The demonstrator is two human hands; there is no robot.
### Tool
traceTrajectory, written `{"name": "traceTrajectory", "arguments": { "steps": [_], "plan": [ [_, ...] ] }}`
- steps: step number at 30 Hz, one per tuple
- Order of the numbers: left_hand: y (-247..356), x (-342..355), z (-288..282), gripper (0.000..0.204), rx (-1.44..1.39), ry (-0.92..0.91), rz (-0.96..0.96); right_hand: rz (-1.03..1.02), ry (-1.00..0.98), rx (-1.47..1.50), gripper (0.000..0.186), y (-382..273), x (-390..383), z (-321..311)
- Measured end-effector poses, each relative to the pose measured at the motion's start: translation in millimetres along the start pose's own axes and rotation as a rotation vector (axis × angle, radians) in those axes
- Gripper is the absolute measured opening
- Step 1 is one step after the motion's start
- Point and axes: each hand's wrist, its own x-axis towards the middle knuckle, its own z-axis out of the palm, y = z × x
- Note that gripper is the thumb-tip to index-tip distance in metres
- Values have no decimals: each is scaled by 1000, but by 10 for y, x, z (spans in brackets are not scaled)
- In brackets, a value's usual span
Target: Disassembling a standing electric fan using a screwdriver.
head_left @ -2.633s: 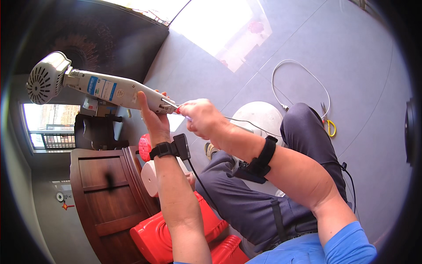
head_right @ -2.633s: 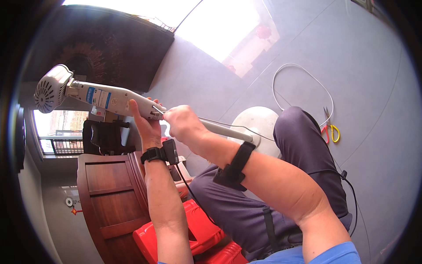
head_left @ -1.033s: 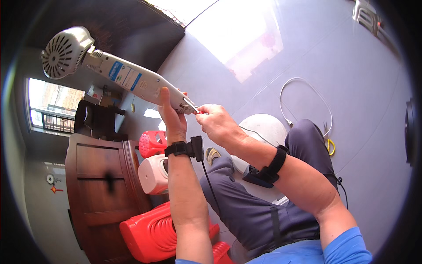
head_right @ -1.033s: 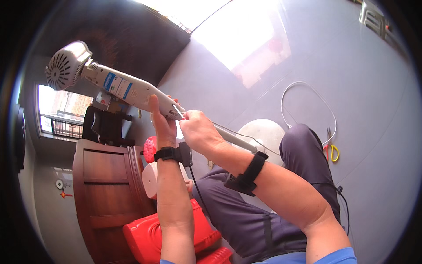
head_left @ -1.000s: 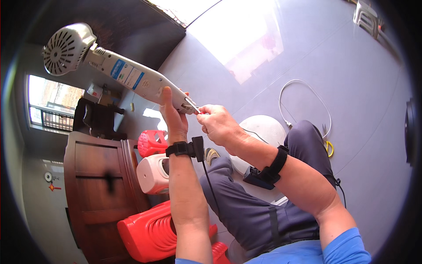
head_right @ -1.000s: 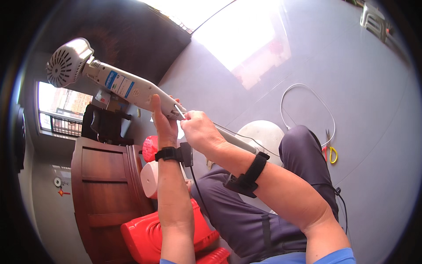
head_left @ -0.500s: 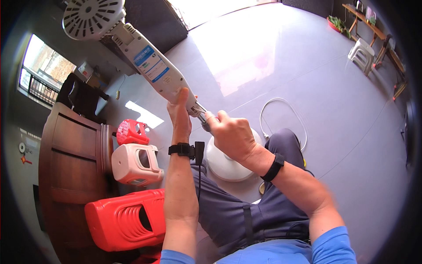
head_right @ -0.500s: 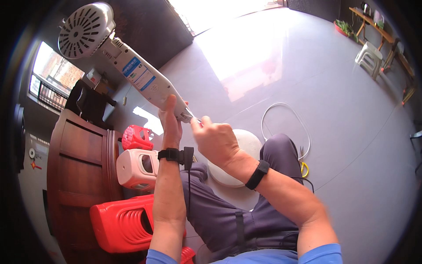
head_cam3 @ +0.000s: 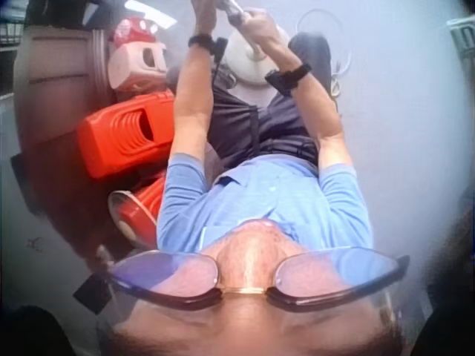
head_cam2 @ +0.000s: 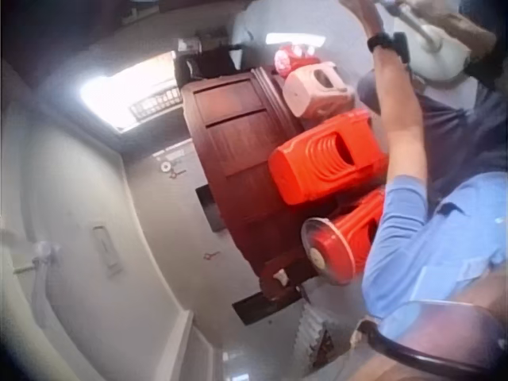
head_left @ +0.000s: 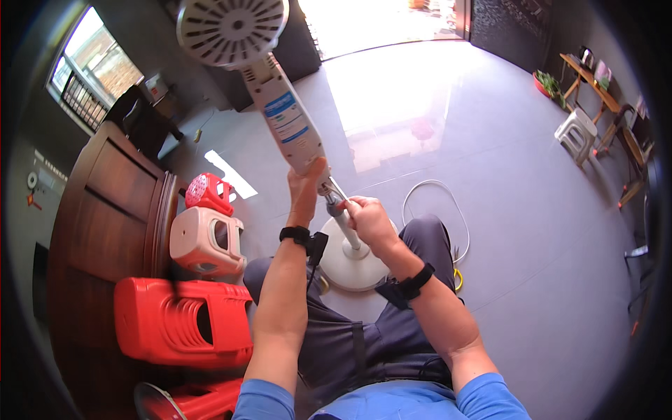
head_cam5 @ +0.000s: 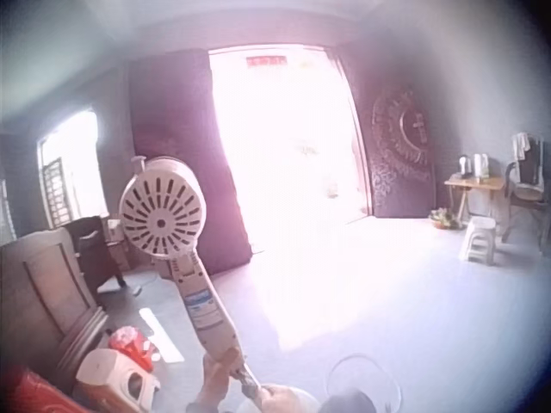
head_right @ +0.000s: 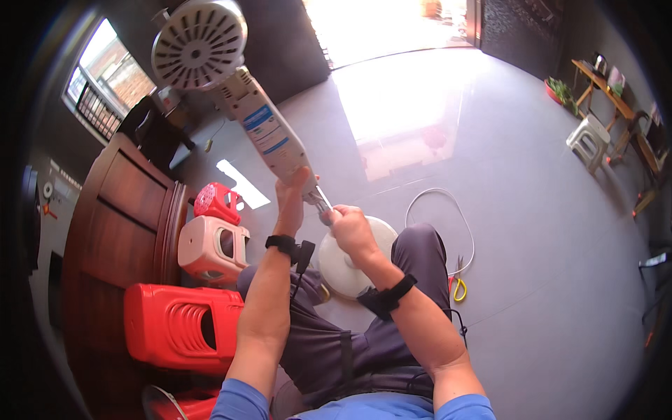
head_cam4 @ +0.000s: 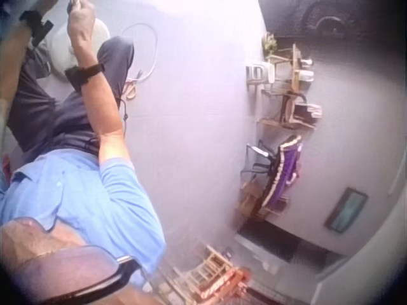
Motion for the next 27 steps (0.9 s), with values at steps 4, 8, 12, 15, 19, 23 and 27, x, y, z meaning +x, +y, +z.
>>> {"name": "traceTrajectory", "arguments": {
  "steps": [4,8,12,15,19,23,27],
  "plan": [
    [55,-44,52,35,28,5,-12,-546,419,-1152,27,-31,-277,72],
    [72,-9,44,36,5,18,-1,-50,167,-91,23,-66,-120,-71],
    [-9,48,76,37,22,7,7,-41,169,-10,13,8,-35,-185],
    [130,1,35,41,46,9,-47,-661,460,-1261,8,-202,-217,31],
    [32,-64,104,54,139,226,228,-527,464,-1100,6,-357,-253,58],
    [-39,-815,284,40,-277,358,-284,-461,467,-981,14,-312,-225,-5],
    [-114,-917,436,23,-678,-5,-563,-518,439,-980,20,-333,-273,51]
  ]
}}
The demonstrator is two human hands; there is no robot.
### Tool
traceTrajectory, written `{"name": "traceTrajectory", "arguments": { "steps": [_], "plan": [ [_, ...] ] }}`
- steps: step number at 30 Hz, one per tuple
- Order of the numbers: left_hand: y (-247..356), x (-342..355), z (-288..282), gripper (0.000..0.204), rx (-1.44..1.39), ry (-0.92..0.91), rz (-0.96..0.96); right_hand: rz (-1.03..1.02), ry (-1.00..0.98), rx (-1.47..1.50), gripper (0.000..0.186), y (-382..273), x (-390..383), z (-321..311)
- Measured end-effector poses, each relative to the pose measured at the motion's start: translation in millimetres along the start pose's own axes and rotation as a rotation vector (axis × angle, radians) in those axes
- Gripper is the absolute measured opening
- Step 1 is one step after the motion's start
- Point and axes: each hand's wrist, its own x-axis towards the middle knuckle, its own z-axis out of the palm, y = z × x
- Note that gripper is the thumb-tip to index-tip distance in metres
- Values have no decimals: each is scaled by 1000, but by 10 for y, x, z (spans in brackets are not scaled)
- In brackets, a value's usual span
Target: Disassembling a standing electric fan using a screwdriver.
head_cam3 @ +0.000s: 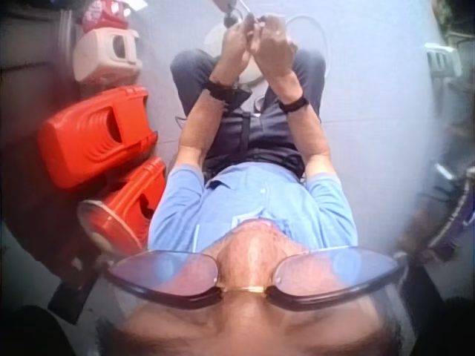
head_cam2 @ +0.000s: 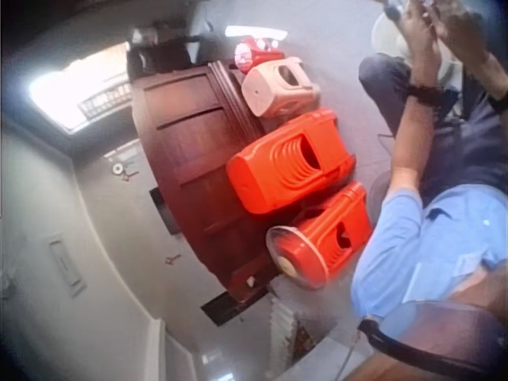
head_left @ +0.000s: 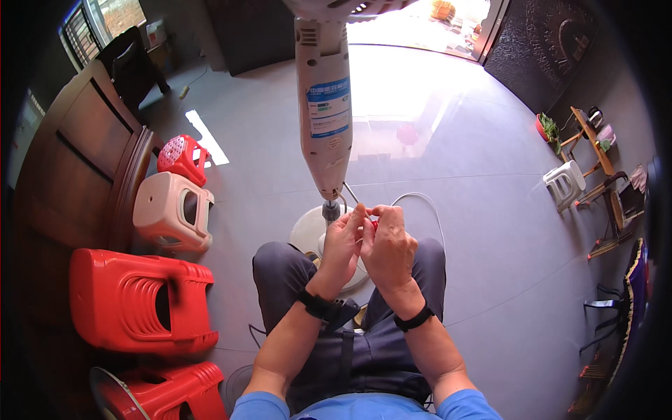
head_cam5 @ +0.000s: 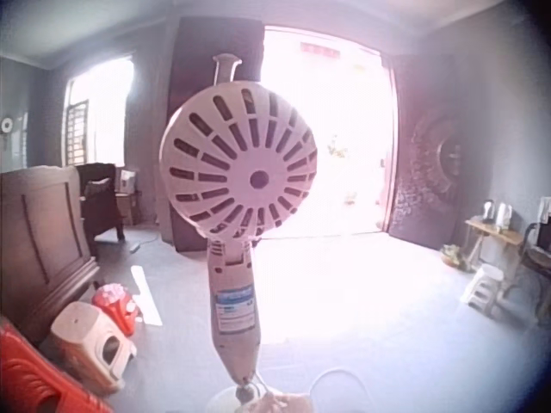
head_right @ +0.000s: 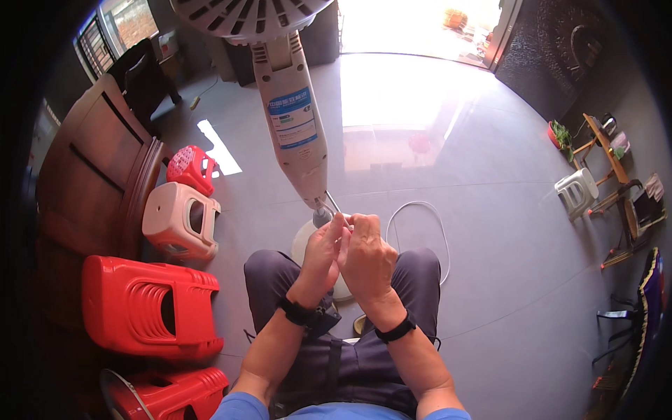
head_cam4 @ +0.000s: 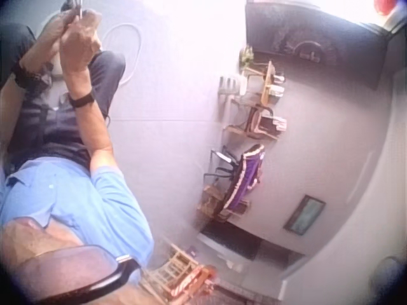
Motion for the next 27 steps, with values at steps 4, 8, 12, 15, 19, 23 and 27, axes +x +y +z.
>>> {"name": "traceTrajectory", "arguments": {
  "steps": [4,8,12,15,19,23,27],
  "plan": [
    [90,136,-33,26,-45,-20,-69,-16,64,109,18,153,-34,64],
    [109,120,-8,26,99,-2,-12,509,-75,796,24,330,-73,5],
    [62,164,-49,24,85,-86,71,1047,-729,1548,48,544,-92,-288],
    [63,167,-24,25,41,-96,91,1018,-736,1723,46,570,-93,-283],
    [118,96,23,28,118,25,18,522,-391,870,30,394,-160,-174],
    [122,49,-2,27,137,16,-19,22,-7,144,17,133,-203,-153],
    [93,55,-8,25,91,-30,19,715,-397,896,25,220,-184,-249]
  ]
}}
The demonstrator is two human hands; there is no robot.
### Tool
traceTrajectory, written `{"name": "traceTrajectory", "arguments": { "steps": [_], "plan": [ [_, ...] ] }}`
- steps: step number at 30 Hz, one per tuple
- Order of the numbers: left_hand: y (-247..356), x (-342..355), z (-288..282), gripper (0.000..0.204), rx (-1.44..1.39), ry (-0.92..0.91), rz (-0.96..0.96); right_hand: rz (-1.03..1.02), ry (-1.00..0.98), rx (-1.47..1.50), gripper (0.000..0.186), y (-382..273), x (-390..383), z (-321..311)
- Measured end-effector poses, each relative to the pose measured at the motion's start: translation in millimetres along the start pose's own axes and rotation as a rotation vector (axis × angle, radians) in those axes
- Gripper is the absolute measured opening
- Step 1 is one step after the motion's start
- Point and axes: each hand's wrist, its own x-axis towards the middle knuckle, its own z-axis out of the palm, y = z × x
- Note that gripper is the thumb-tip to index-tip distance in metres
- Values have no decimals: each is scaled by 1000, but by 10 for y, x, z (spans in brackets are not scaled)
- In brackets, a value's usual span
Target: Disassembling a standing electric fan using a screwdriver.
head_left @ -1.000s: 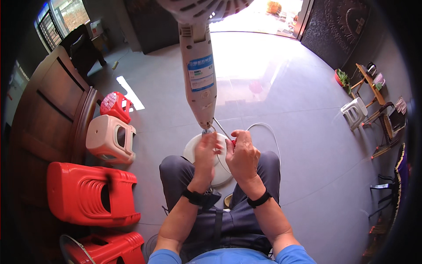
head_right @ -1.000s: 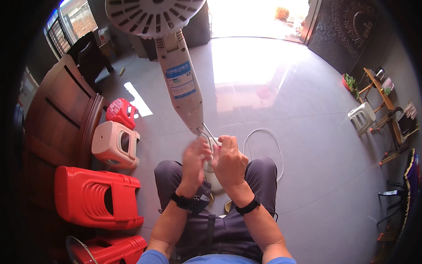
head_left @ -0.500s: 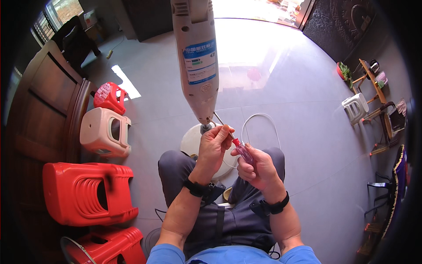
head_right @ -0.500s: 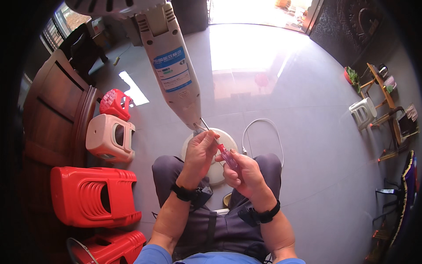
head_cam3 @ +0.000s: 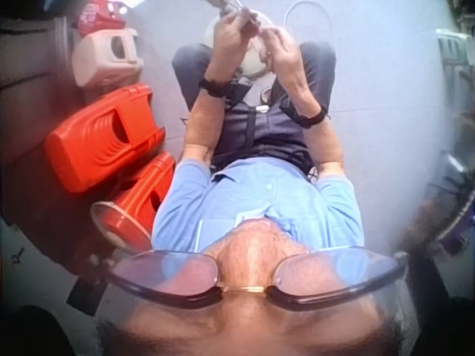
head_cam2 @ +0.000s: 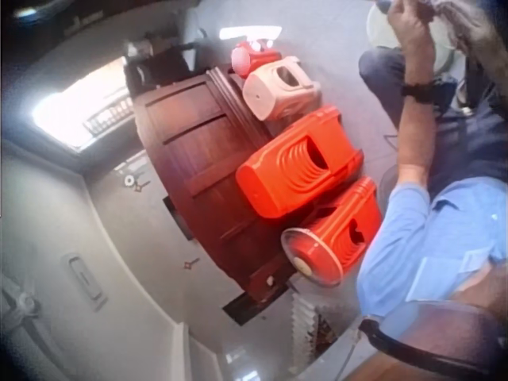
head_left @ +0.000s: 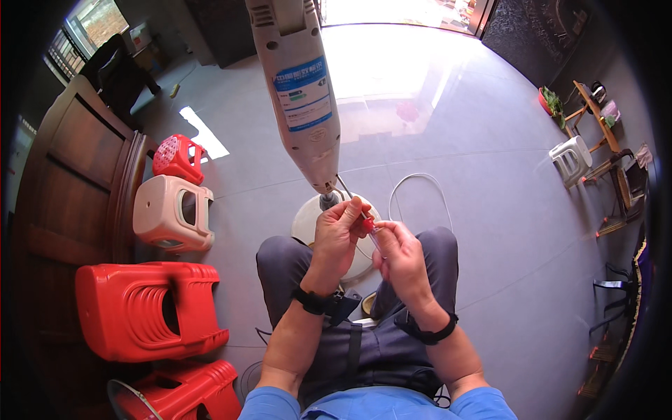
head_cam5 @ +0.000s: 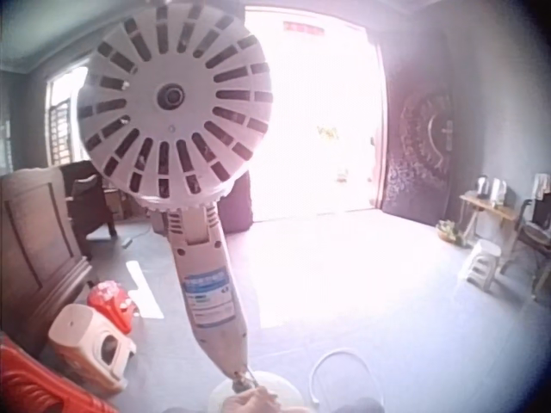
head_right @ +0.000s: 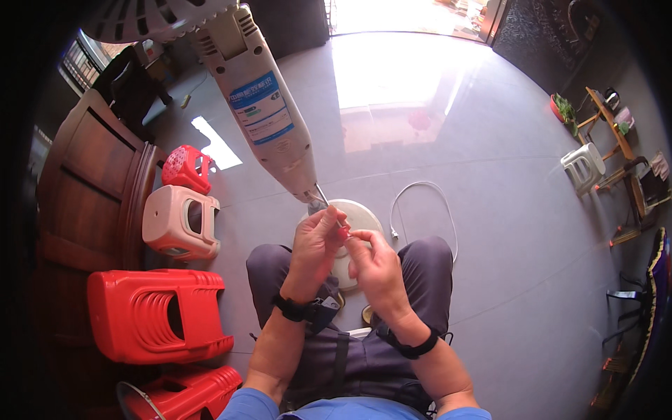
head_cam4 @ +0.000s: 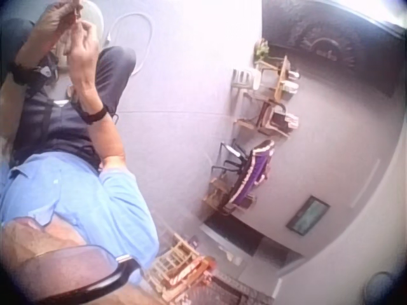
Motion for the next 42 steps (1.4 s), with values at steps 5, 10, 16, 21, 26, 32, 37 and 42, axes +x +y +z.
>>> {"name": "traceTrajectory", "arguments": {
  "steps": [5,10,16,21,26,32,37,42],
  "plan": [
    [-18,-16,46,24,-57,-33,-13,166,-215,230,22,90,40,-124],
    [-55,-3,-19,24,12,9,-37,-827,430,-815,22,142,19,120],
    [-62,-43,-14,24,-47,-35,19,-166,92,-359,21,35,-34,-34],
    [40,-56,141,25,-129,-2,-38,-781,452,-746,16,187,49,70],
    [-11,-19,-35,27,-29,-35,-18,-896,445,-769,22,116,-7,196],
    [23,-45,90,24,-109,-40,-17,-521,315,-590,22,108,-76,147],
    [-19,14,4,25,-76,-22,-51,-993,466,-854,23,131,28,140],
    [21,-34,31,27,-89,-40,-19,-253,185,-332,18,16,-78,102]
  ]
}}
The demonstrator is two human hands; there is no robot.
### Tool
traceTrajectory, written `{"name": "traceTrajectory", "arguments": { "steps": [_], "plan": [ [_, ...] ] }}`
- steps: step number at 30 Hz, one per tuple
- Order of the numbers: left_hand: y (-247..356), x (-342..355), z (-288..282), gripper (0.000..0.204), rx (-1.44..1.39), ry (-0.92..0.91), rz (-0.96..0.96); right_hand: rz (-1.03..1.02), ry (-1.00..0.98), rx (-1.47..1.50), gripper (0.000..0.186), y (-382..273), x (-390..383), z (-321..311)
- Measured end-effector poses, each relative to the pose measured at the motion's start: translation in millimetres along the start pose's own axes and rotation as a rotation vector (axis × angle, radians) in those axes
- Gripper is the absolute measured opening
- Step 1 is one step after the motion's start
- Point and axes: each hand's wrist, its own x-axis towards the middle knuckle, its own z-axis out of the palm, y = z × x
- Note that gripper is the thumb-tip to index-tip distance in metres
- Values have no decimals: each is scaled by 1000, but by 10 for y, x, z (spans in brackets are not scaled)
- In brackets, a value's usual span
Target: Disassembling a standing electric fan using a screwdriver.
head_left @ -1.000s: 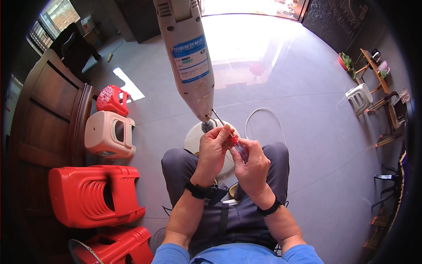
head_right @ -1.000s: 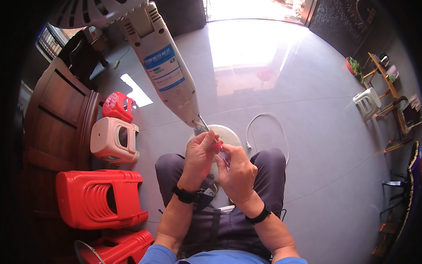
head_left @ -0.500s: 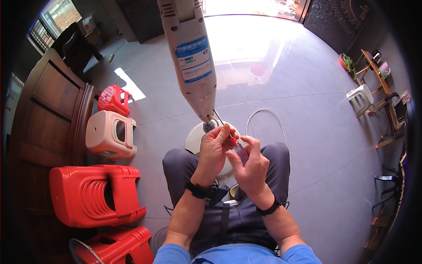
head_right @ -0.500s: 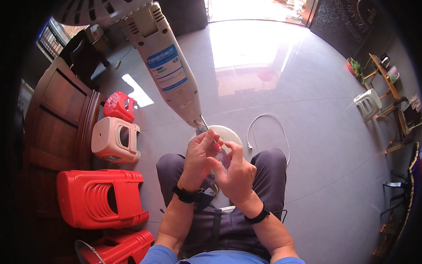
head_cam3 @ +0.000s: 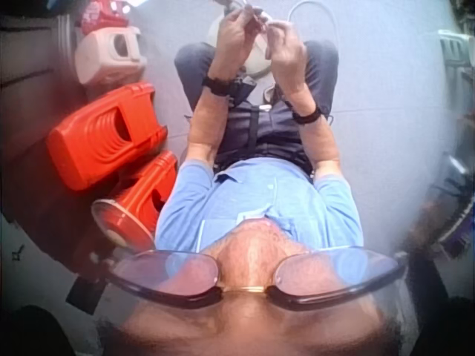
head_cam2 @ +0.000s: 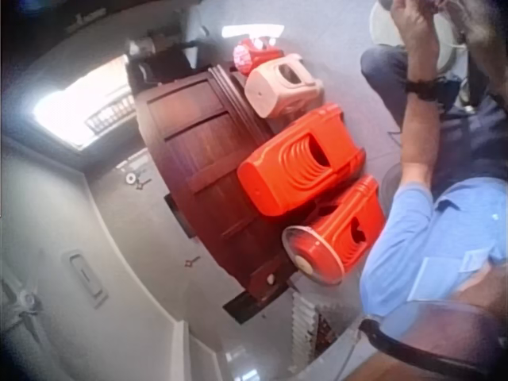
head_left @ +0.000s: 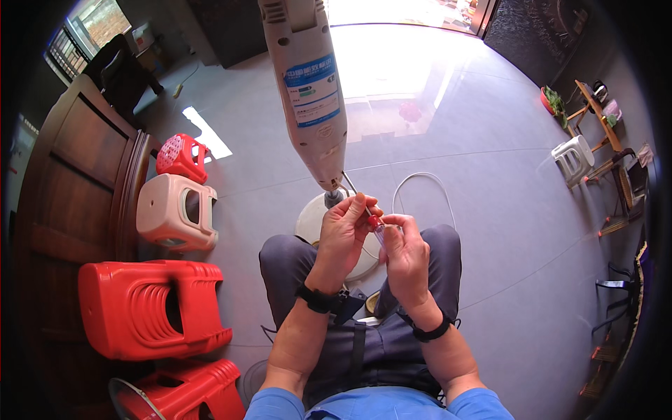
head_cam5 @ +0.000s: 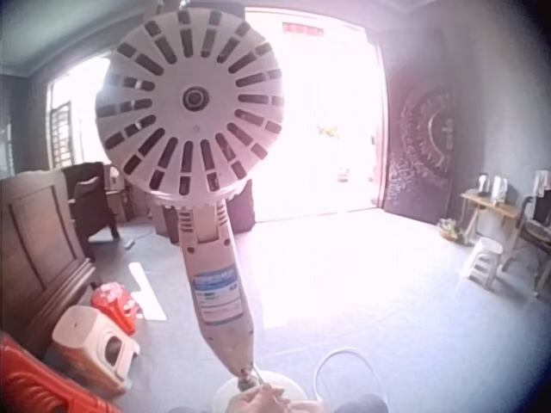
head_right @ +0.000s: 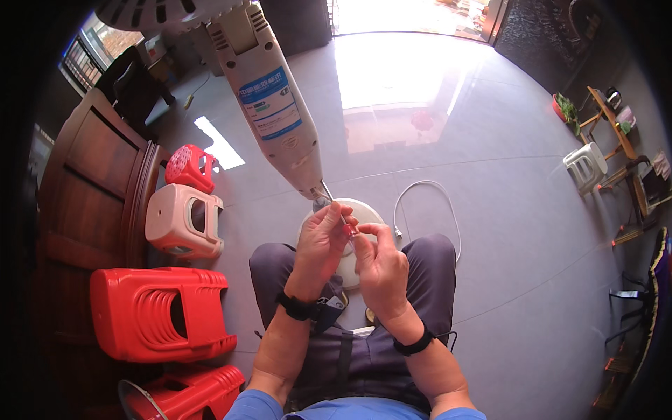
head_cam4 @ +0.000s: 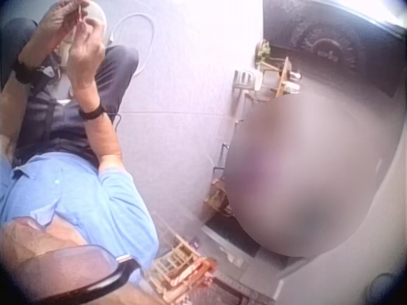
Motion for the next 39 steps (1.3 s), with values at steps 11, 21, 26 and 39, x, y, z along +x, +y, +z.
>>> {"name": "traceTrajectory", "arguments": {
  "steps": [11,21,26,39],
  "plan": [
    [11,62,-127,27,66,18,-15,-701,370,-409,20,93,40,108],
    [-7,56,-33,28,-8,34,-18,-614,277,-291,20,121,97,121],
    [-1,54,-26,28,-15,34,0,-155,76,-215,27,-46,-46,13],
    [39,11,39,25,-37,5,-4,-172,132,-188,31,88,-43,47]
  ]
}}
